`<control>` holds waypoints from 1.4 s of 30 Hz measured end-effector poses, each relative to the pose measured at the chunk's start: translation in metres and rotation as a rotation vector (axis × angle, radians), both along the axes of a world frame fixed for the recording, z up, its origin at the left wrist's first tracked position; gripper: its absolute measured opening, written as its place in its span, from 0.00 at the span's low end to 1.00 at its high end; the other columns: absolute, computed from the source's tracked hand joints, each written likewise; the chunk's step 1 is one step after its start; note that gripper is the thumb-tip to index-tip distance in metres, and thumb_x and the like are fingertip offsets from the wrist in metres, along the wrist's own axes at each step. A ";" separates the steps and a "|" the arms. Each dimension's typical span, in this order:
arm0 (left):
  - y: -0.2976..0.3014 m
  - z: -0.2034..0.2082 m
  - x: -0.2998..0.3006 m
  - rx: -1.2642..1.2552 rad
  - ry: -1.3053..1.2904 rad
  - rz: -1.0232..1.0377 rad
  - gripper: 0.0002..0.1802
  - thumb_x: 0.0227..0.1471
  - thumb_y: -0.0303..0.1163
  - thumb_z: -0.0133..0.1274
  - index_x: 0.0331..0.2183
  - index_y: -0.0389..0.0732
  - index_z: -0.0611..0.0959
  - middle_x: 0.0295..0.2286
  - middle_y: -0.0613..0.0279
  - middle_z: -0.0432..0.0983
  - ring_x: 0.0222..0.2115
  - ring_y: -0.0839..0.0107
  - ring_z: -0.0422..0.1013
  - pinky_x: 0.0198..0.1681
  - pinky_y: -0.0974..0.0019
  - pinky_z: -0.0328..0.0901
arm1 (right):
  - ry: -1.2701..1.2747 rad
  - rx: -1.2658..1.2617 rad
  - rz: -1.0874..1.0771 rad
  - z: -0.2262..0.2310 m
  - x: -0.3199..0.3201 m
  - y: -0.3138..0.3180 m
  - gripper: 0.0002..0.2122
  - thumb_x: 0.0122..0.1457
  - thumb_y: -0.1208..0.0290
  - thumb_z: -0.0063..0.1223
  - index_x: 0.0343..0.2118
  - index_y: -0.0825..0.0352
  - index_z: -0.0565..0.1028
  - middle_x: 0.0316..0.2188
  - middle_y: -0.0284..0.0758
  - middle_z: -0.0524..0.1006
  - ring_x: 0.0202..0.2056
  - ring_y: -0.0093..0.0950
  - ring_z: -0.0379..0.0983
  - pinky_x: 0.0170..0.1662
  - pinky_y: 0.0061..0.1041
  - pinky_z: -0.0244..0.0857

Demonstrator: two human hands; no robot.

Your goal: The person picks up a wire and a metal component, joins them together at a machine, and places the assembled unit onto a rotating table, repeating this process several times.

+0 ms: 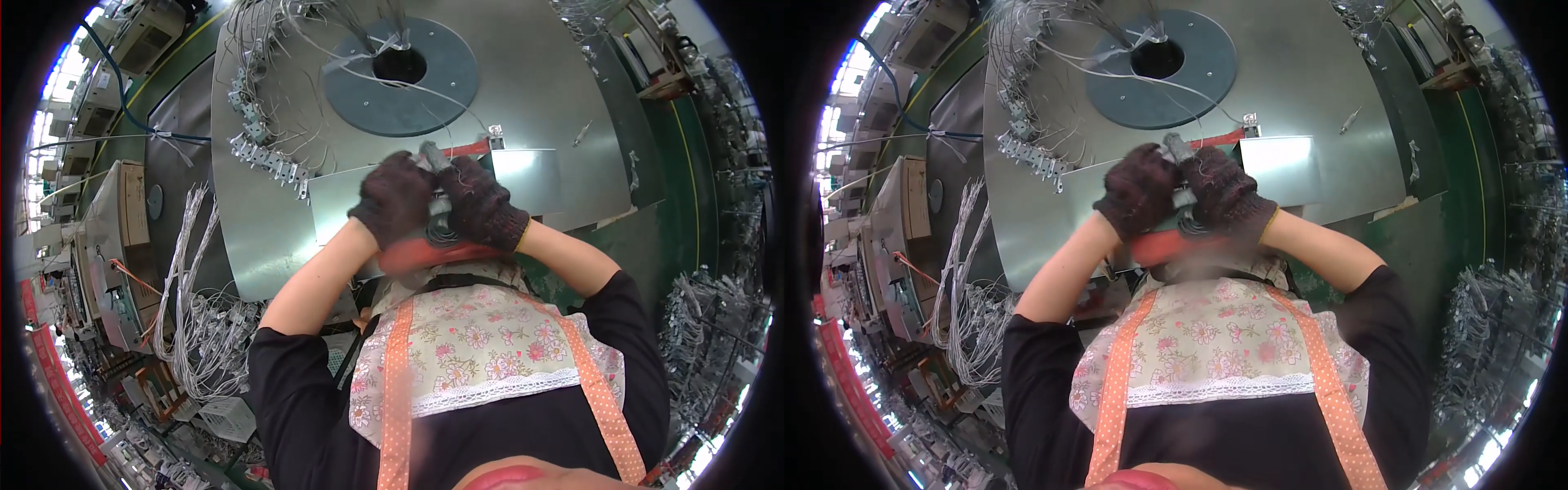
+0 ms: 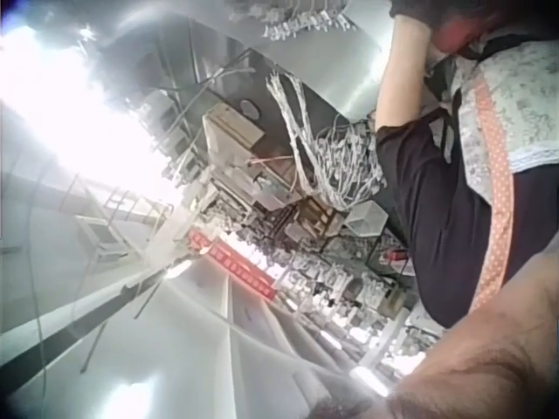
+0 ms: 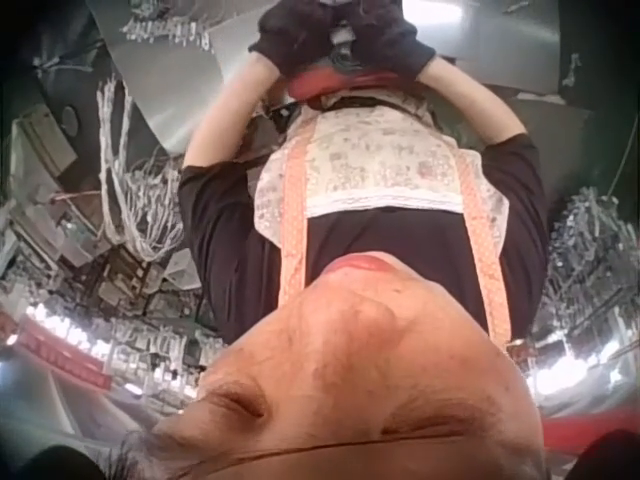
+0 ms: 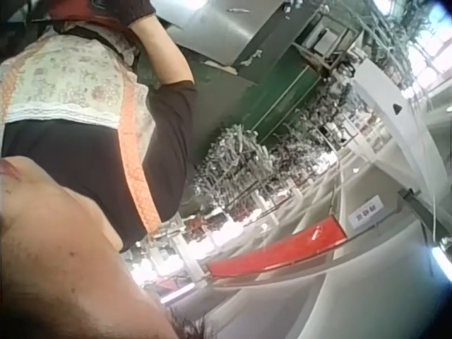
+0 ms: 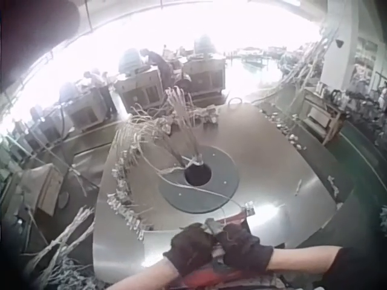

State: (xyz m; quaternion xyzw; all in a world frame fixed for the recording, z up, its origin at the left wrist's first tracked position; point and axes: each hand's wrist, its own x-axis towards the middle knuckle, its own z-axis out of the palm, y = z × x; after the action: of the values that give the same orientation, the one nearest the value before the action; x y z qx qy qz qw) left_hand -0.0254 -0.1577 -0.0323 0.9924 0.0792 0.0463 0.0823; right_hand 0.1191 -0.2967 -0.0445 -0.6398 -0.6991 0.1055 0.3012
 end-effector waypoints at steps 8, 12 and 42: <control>-0.025 -0.012 0.013 -0.075 0.090 0.205 0.14 0.53 0.34 0.50 0.39 0.40 0.84 0.42 0.49 0.80 0.42 0.58 0.76 0.52 0.58 0.68 | 0.120 -0.145 0.253 0.042 0.045 -0.010 0.34 0.48 0.75 0.65 0.62 0.66 0.67 0.44 0.45 0.75 0.44 0.45 0.74 0.47 0.41 0.71; -0.022 -0.015 0.006 0.041 -0.157 0.129 0.09 0.50 0.32 0.50 0.34 0.41 0.81 0.30 0.51 0.79 0.32 0.54 0.76 0.46 0.55 0.68 | 0.206 0.099 0.291 0.068 0.095 -0.014 0.26 0.52 0.67 0.68 0.55 0.65 0.76 0.47 0.40 0.79 0.39 0.37 0.80 0.48 0.31 0.74; -0.031 -0.039 0.014 0.224 -0.049 0.243 0.18 0.39 0.45 0.62 0.32 0.46 0.80 0.25 0.56 0.81 0.32 0.52 0.78 0.44 0.51 0.68 | 2.358 -0.551 0.944 -0.018 0.245 -0.014 0.29 0.71 0.64 0.46 0.70 0.64 0.52 0.49 0.38 0.74 0.39 0.28 0.72 0.45 0.27 0.70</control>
State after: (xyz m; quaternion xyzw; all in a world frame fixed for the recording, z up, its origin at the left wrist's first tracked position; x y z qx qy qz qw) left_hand -0.0115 -0.1886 -0.0708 0.9770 0.1908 0.0888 -0.0332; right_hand 0.3644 -0.3109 -0.0622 0.1041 -0.1263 0.8358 0.5241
